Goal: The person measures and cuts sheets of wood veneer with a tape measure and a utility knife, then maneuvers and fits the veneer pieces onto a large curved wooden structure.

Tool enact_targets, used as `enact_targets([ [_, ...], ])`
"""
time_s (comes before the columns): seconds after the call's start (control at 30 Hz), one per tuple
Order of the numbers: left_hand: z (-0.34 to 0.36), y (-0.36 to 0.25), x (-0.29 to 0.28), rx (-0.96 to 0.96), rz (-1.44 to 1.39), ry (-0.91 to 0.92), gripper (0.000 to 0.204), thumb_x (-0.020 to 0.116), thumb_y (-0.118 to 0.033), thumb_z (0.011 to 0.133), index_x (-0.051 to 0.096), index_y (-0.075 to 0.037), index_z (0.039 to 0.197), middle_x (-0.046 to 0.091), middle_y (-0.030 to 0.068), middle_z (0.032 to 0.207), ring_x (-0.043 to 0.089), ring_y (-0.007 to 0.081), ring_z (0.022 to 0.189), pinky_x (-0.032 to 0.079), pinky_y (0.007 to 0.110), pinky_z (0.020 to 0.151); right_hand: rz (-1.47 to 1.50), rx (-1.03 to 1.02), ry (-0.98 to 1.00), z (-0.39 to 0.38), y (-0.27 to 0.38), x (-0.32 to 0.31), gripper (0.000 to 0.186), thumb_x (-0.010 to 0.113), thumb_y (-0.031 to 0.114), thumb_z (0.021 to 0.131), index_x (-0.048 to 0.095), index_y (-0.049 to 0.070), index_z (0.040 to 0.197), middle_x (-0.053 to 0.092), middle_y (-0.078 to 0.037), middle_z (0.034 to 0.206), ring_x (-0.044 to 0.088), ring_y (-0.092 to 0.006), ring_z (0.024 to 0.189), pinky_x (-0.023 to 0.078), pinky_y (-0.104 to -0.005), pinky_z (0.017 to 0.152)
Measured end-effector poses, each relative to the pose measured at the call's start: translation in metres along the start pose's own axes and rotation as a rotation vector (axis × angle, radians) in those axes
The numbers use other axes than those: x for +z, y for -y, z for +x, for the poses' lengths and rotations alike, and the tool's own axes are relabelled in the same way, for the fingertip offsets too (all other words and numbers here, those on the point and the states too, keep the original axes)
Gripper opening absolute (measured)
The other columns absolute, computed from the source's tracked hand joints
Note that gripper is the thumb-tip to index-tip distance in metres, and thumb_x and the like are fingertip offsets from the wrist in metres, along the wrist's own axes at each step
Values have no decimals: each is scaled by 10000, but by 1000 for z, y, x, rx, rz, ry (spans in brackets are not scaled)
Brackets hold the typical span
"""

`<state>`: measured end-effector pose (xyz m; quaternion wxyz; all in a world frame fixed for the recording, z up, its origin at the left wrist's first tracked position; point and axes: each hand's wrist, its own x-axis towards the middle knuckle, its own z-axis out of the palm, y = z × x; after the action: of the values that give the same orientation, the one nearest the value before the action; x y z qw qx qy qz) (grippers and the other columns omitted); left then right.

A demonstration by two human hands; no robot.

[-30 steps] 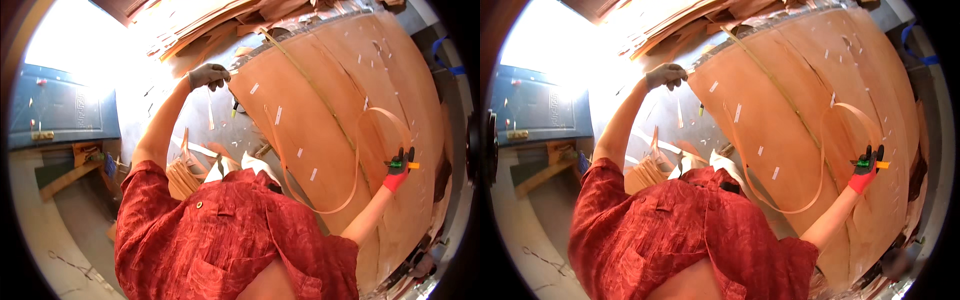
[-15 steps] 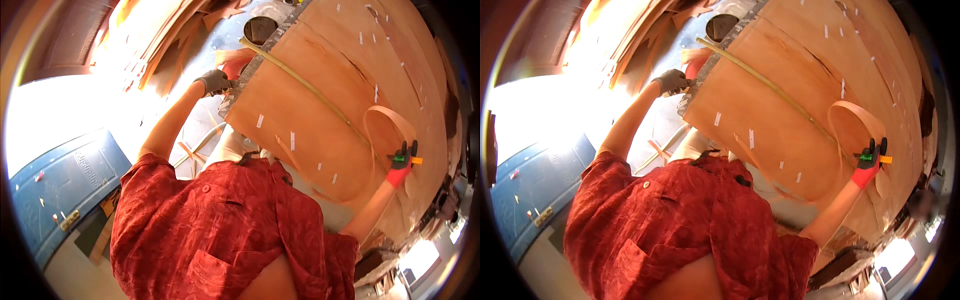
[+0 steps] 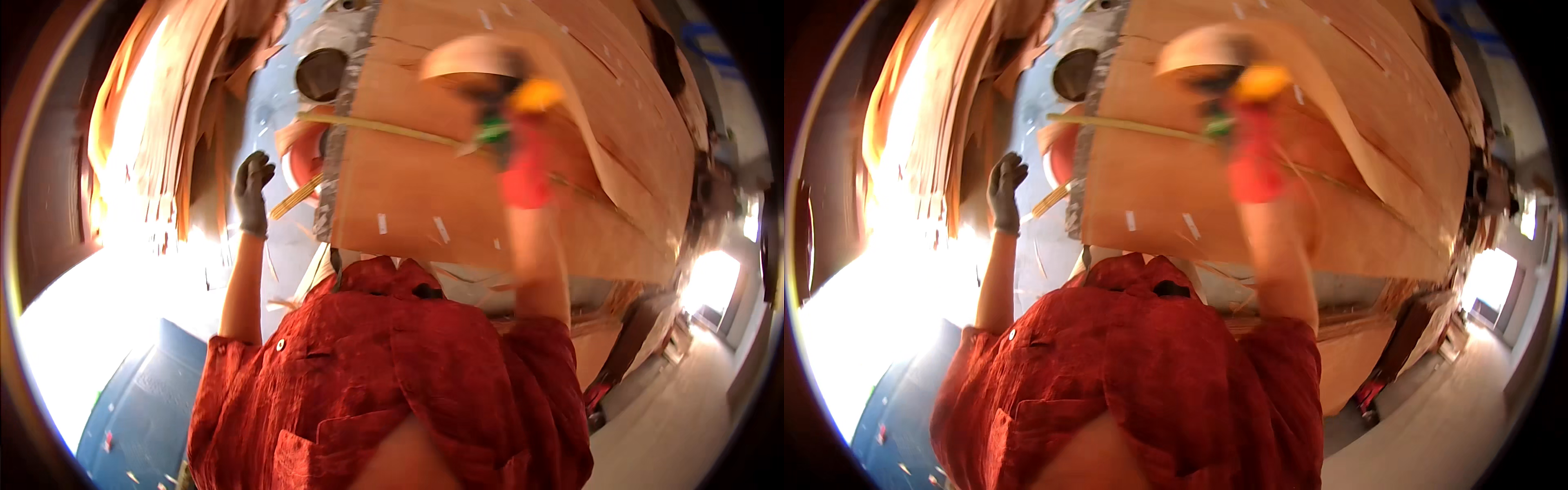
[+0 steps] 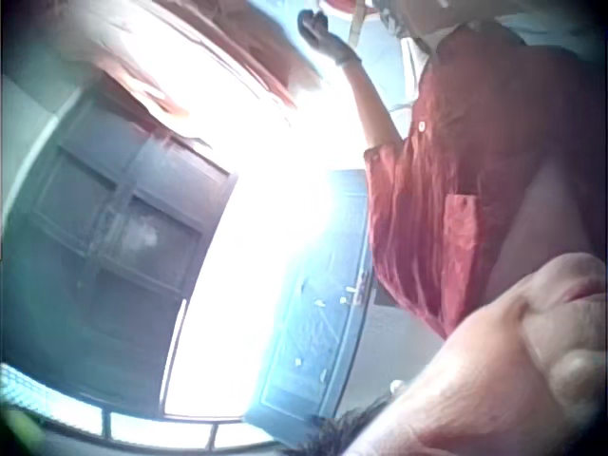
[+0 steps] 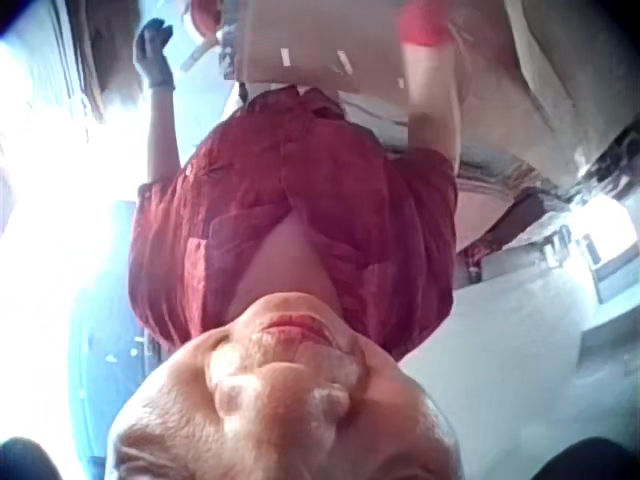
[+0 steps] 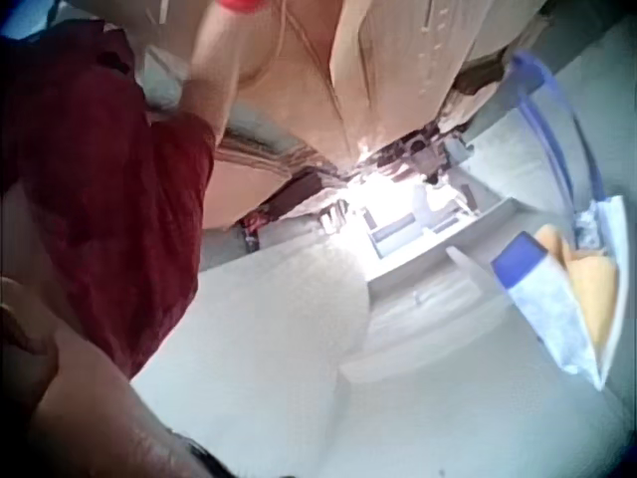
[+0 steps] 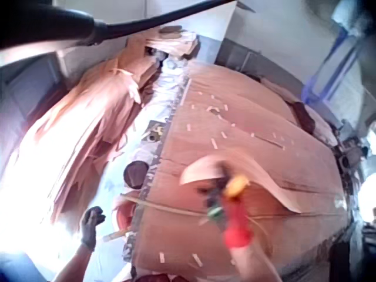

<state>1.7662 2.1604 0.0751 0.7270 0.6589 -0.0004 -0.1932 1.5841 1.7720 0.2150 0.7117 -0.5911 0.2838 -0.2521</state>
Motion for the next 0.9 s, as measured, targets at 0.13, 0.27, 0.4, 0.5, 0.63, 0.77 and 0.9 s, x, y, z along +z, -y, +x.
enact_targets([
  [0.13,-33,-23,16,-106,-5,57,394,462,-296,1021,554,-4,1269,641,156,1169,671,235,970,543,348,862,-288,567,525,-76,33,55,332,672,75,842,622,55,1170,664,-11,924,599,-73,766,476,-234,639],
  [0.27,-78,-18,35,-239,9,88,459,419,-349,1032,531,27,1272,648,183,1134,684,251,921,557,361,841,-349,392,459,-100,20,-40,357,652,23,831,635,48,1187,675,-32,957,613,-81,816,481,-227,694],
  [0.4,-119,-18,101,-325,-152,237,395,462,-283,1021,537,24,1257,652,174,1115,676,252,944,557,370,846,-681,-33,118,-86,4,-155,381,677,28,781,666,95,1156,632,-151,1198,629,-324,1031,510,-360,893],
  [0.5,-137,-29,187,-289,-118,325,364,473,-252,1019,542,20,1251,653,167,1121,675,248,962,553,369,861,-1266,-359,133,-64,-10,-210,421,654,21,774,675,148,1174,517,-161,1373,583,-365,1086,500,-410,906],
  [0.63,-147,-32,263,-278,-34,445,367,486,-253,1019,540,18,1261,653,162,1130,675,244,969,549,361,874,-1237,-566,252,-32,-38,-199,403,660,80,771,682,156,1166,424,-221,1439,507,-408,1135,477,-446,928],
  [0.77,-159,-18,305,-338,72,540,370,484,-252,1021,548,23,1259,656,152,1121,671,226,967,548,347,872,-1674,-472,309,-3,-61,-169,283,534,202,903,676,133,1138,519,-163,1322,495,-362,1100,466,-473,820],
  [0.9,-168,-6,301,-397,55,605,364,477,-230,1021,540,29,1268,643,149,1147,663,235,996,546,360,886,-1951,-312,395,23,-50,-147,243,550,235,883,677,113,1051,570,-118,1214,507,-302,1089,454,-429,751],
])
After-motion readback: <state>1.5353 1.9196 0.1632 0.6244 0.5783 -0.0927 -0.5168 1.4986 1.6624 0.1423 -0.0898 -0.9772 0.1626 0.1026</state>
